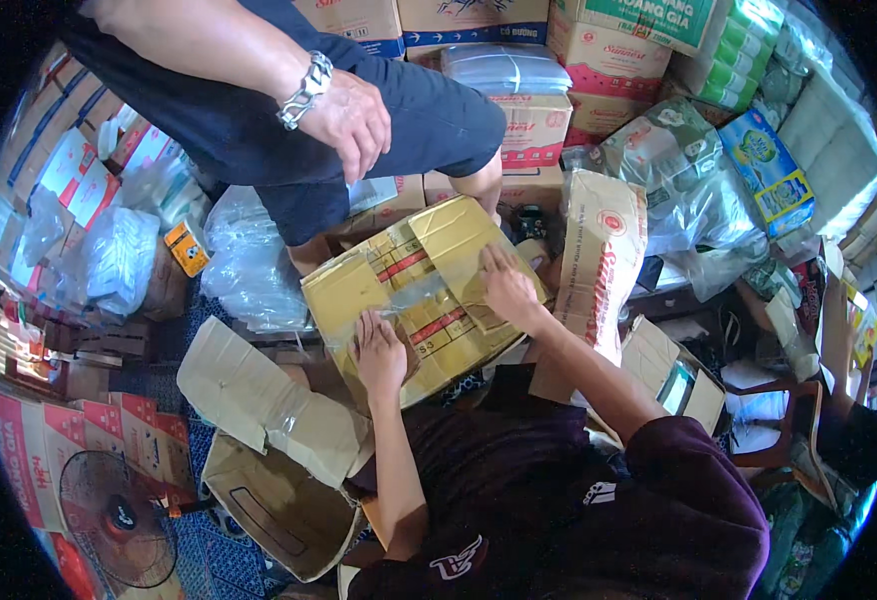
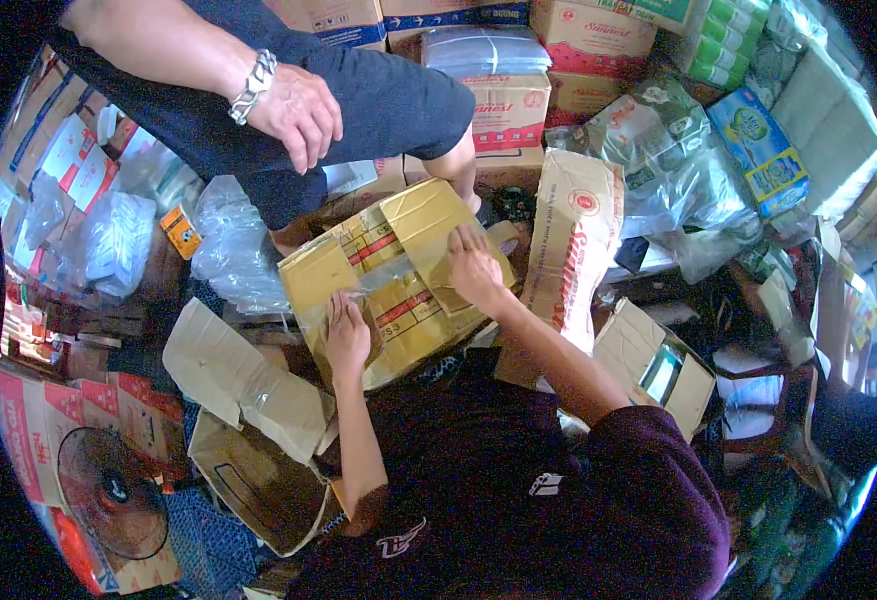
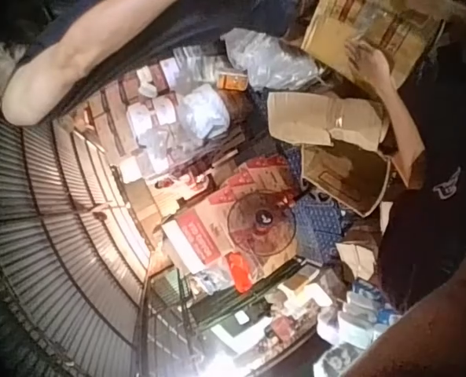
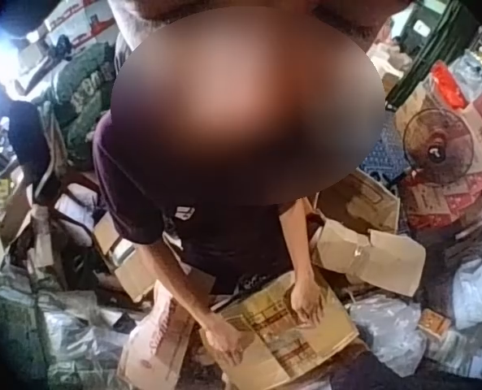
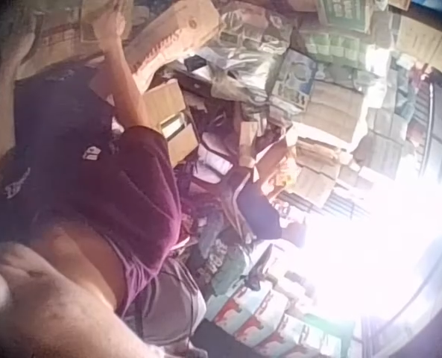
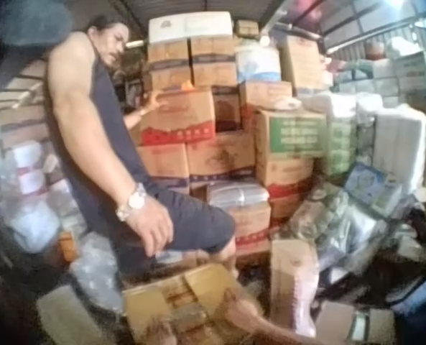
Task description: Unpacking items from cardboard boxes and organizing them into stacks or other containers.
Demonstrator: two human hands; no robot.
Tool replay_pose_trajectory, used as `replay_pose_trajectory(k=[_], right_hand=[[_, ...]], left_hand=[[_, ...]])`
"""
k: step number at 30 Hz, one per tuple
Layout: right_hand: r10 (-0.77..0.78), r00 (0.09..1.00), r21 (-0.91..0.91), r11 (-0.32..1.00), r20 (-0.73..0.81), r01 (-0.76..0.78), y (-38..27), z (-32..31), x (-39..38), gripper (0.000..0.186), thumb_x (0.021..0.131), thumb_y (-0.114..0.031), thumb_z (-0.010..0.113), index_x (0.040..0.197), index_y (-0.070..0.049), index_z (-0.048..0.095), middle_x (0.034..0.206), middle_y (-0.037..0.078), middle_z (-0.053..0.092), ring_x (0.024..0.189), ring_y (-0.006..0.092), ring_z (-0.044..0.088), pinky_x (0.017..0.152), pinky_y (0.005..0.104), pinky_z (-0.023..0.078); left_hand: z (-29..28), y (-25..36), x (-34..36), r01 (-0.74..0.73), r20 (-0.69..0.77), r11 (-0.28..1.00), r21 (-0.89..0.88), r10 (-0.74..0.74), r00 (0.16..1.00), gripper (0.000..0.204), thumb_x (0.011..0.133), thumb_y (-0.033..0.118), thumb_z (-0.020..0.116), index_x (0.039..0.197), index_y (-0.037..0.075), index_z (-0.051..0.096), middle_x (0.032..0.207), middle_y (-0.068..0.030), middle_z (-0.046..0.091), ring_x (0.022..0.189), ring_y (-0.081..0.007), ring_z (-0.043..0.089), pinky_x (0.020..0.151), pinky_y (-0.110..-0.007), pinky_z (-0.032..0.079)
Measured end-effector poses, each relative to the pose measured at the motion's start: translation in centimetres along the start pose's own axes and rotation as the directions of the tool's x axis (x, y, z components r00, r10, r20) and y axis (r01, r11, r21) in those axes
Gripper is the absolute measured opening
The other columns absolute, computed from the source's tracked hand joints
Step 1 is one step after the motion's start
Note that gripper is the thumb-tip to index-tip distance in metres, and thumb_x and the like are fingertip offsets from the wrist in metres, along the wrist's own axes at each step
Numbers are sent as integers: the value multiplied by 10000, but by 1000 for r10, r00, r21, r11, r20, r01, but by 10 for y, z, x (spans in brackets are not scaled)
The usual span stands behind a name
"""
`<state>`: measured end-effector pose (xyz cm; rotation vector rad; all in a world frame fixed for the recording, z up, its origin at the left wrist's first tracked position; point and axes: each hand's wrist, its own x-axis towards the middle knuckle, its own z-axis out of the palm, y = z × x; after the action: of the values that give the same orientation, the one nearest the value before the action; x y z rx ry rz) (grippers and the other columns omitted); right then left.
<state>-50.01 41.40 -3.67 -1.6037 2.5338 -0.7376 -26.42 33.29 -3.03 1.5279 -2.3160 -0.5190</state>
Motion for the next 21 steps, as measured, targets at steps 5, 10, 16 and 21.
replay_pose_trajectory(k=[5,10,16,21], right_hand=[[187,980,-80,978,-67,-192,14,-10,-5,449,869,-246,427,1243,-1,379,1316,270,330,1143,427,405,907,446,405],[262,962,-241,941,69,-239,-5,-21,-8,406,797,-213,482,1101,52,438,1125,347,436,834,421,582,708,468,495],[203,976,-187,965,84,-184,-31,-31,-14,285,737,-171,482,900,57,534,861,248,566,780,372,594,672,449,491],[207,977,-329,921,-44,-210,-34,-20,-11,255,716,-185,487,811,39,566,783,222,591,742,351,603,641,445,491]], left_hand=[[-2,4,-2,-35,-67,999,2,35,997,461,882,257,385,1274,17,400,1352,-150,364,1271,-265,309,1033,-457,204],[-13,-24,5,83,-291,994,-72,-101,951,666,798,284,508,1274,-122,279,1325,-373,210,1215,-464,292,1032,-481,229],[-17,-43,12,372,-144,906,-203,-404,904,758,803,369,523,1302,-106,207,1149,-331,449,1055,-431,477,861,-462,418],[-19,-37,6,375,-217,913,-158,-403,889,761,796,383,533,1303,-92,224,1086,-299,504,969,-418,530,801,-461,449]])
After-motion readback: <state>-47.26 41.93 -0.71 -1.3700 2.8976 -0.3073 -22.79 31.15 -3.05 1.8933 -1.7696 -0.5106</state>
